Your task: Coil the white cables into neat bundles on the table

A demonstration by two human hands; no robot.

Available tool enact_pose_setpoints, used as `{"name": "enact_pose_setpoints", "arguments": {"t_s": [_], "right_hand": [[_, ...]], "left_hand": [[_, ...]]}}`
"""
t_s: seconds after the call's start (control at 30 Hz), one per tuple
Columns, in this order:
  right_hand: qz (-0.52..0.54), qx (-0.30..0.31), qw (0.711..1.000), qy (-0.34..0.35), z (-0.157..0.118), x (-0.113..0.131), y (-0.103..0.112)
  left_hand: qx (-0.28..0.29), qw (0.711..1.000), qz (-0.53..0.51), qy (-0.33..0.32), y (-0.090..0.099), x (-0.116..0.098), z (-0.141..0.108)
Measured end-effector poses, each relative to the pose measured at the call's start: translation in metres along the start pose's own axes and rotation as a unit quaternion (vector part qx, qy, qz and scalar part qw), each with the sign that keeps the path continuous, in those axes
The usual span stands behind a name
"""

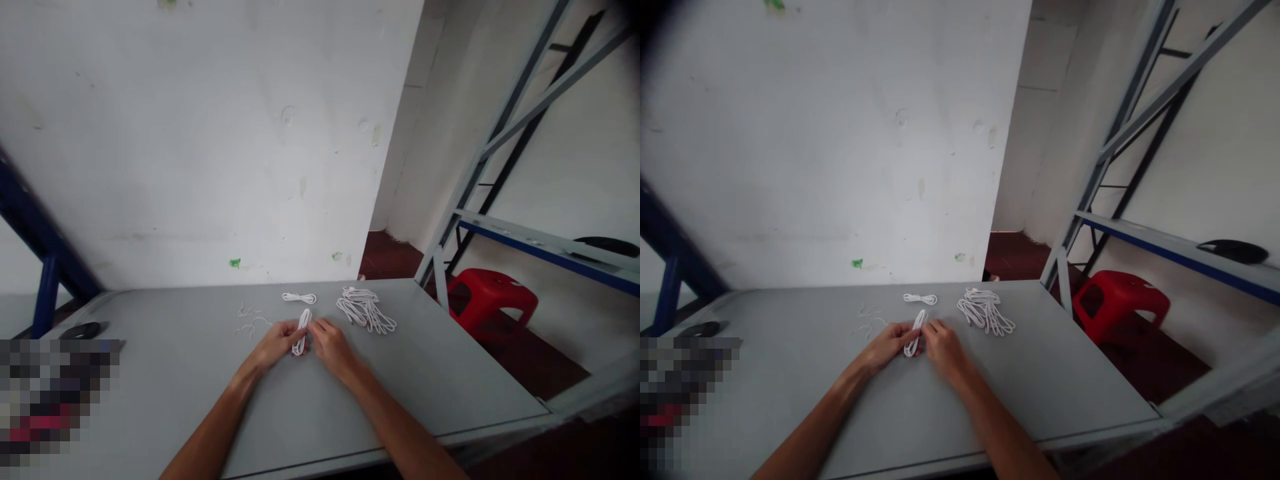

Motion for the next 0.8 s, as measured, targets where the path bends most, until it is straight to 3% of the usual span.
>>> {"name": "enact_pose_setpoints", "arguments": {"t_s": [0.13, 0.3, 0.47, 0.53, 0.63, 0.7, 0.8], "right_hand": [[-0.019, 0.027, 0.999, -0.02, -0.001, 0.001, -0.005], [-0.025, 0.052, 0.997, -0.046, 0.0, 0.004, -0.005], [0.065, 0.016, 0.988, -0.14, 0.001, 0.002, 0.0], [0.147, 0.004, 0.962, -0.229, 0.001, -0.005, -0.001], [0.292, 0.028, 0.875, -0.386, -0.004, -0.015, -0.011], [0.345, 0.056, 0.827, -0.44, -0.007, -0.02, -0.016], [0.374, 0.084, 0.794, -0.472, -0.009, -0.025, -0.018]], "left_hand": [[0.0, 0.996, 0.079, -0.029, -0.002, 0.001, -0.002], [-0.057, 0.976, 0.189, -0.087, 0.0, 0.001, 0.0], [-0.102, 0.943, 0.273, -0.159, 0.001, 0.0, 0.002], [-0.105, 0.936, 0.285, -0.176, -0.001, -0.001, 0.0], [-0.119, 0.93, 0.292, -0.189, -0.005, -0.004, -0.003], [-0.123, 0.928, 0.295, -0.192, -0.009, -0.006, -0.004], [-0.122, 0.929, 0.291, -0.195, -0.014, -0.008, -0.004]]}}
Point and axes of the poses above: each hand's wrist, its own z-axis towards the middle knuckle, its own y-axis out of the back of the hand, x = y × z, the point moved 5 cm from there along z, towards the middle knuckle, and after that the axes turned 15 degrees about -x, right-handed, at the moved point
